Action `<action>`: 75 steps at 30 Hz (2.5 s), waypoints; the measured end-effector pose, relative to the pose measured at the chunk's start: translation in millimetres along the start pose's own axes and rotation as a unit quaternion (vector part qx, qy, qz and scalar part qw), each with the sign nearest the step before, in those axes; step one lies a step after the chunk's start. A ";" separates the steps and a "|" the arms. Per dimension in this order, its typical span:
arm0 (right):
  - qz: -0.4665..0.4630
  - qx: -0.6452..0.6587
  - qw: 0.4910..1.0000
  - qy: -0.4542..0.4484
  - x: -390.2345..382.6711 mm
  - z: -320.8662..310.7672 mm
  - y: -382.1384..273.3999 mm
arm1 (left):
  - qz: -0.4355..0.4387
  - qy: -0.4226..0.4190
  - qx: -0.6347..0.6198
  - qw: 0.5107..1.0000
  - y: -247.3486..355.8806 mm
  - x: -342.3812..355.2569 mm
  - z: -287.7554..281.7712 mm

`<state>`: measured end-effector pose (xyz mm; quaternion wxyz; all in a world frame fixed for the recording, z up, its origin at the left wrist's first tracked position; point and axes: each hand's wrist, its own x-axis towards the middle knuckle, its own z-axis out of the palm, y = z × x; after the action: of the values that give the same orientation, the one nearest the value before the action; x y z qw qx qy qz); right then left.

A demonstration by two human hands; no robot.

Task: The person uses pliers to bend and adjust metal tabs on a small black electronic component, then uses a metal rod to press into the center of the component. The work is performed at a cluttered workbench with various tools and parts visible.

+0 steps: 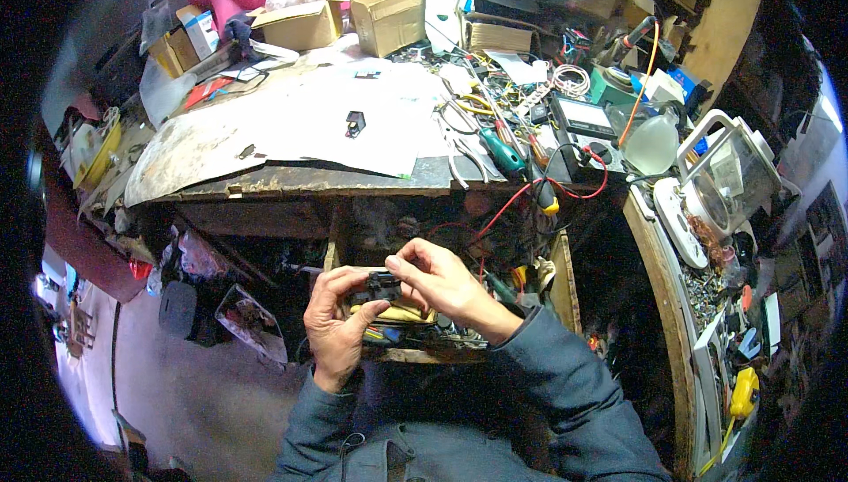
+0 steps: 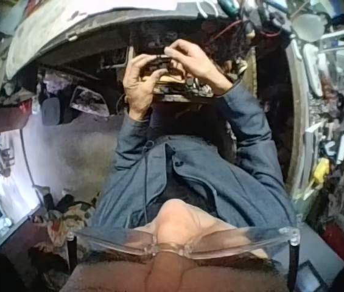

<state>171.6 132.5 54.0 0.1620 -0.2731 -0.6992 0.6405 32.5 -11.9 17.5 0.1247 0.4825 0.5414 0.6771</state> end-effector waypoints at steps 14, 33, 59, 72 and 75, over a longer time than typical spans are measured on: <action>-0.325 -0.197 0.924 -0.034 -9.8 -2.2 -19.4 | -0.022 -0.011 -0.020 1.000 4.9 -5.5 -3.2; -0.428 -0.314 0.847 0.010 -21.8 7.0 -21.5 | 0.045 -0.004 0.036 0.998 13.5 -8.5 -1.8; -0.403 -0.238 0.869 0.163 -19.2 15.2 -11.1 | -0.099 -0.022 -0.172 0.980 3.0 0.1 4.3; -0.404 -0.300 0.845 0.179 -22.4 21.0 -11.9 | -0.161 -0.049 -0.217 0.962 -2.1 2.9 0.8; -0.420 -0.327 0.828 0.175 -21.5 17.6 -9.3 | -0.191 -0.051 -0.201 0.960 -1.2 2.3 -0.2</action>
<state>177.0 105.3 63.6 0.4361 -0.0976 -0.8751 0.1856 30.7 -9.9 17.6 0.3730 0.3689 0.4690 0.7104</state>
